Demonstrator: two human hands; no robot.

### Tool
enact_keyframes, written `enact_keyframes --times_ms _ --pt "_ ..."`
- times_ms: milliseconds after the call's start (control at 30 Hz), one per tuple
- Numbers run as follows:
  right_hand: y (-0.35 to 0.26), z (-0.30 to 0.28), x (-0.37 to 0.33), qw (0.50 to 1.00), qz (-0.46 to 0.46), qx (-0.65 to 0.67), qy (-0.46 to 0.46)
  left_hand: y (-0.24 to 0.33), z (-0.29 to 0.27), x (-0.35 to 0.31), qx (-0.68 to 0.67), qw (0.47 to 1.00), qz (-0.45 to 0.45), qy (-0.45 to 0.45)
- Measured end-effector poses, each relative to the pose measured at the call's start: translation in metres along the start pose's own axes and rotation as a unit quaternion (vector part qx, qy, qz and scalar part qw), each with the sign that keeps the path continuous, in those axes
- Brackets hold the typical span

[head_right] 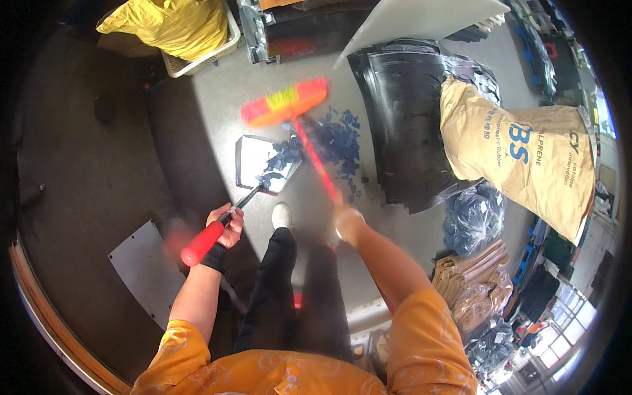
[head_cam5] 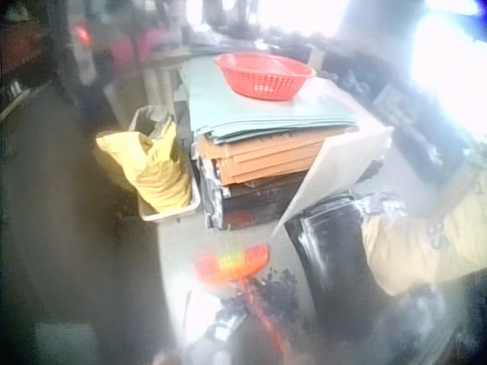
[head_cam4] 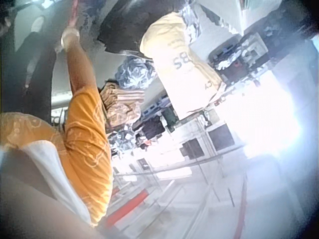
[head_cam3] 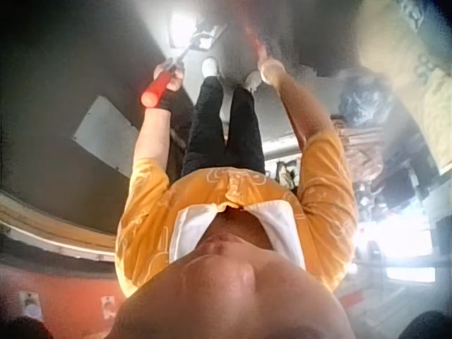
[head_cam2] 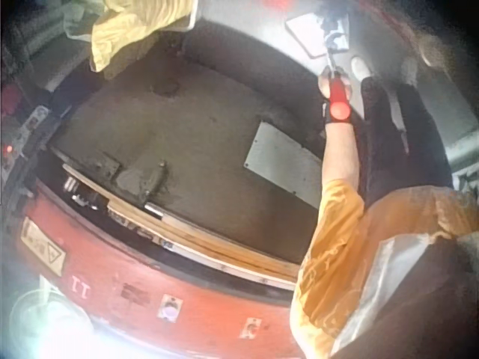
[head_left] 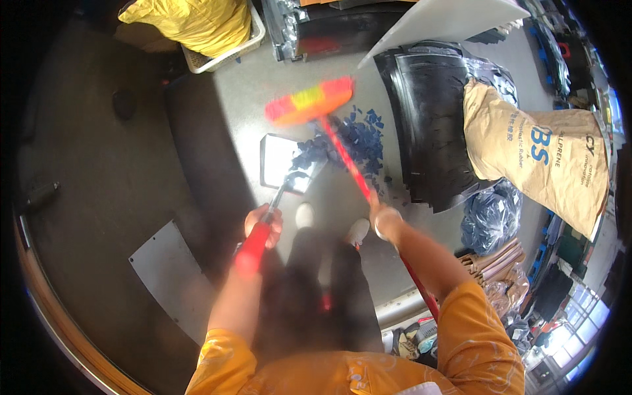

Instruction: The person sweeps blue plastic debris into a dustpan using a broom and then empties it into a bag. Afterwards, the person places a white sheet into a red machine and presses buttons on its control panel.

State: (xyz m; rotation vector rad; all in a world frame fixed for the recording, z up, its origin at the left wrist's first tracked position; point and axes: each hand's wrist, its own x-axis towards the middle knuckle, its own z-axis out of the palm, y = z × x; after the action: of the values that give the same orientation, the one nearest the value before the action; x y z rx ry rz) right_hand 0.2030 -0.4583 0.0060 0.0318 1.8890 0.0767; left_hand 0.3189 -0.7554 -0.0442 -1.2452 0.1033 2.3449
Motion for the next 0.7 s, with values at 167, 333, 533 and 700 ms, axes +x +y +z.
enact_keyframes --times_ms 167,333,533,700 --pt "0.085 0.048 -0.085 0.993 0.016 -0.013 -0.119 0.025 0.004 -0.009 0.183 0.981 -0.040 0.043" --pt "0.118 0.026 -0.106 0.984 -0.047 0.141 0.096 0.051 0.028 -0.019 0.363 0.910 -0.110 0.170" --pt "0.095 0.040 0.005 0.956 0.022 0.289 0.041 0.052 0.095 0.007 0.560 0.817 -0.045 0.130" --pt "0.058 0.113 -0.039 0.932 -0.114 0.343 0.018 0.040 0.128 0.014 0.481 0.851 -0.072 0.197"
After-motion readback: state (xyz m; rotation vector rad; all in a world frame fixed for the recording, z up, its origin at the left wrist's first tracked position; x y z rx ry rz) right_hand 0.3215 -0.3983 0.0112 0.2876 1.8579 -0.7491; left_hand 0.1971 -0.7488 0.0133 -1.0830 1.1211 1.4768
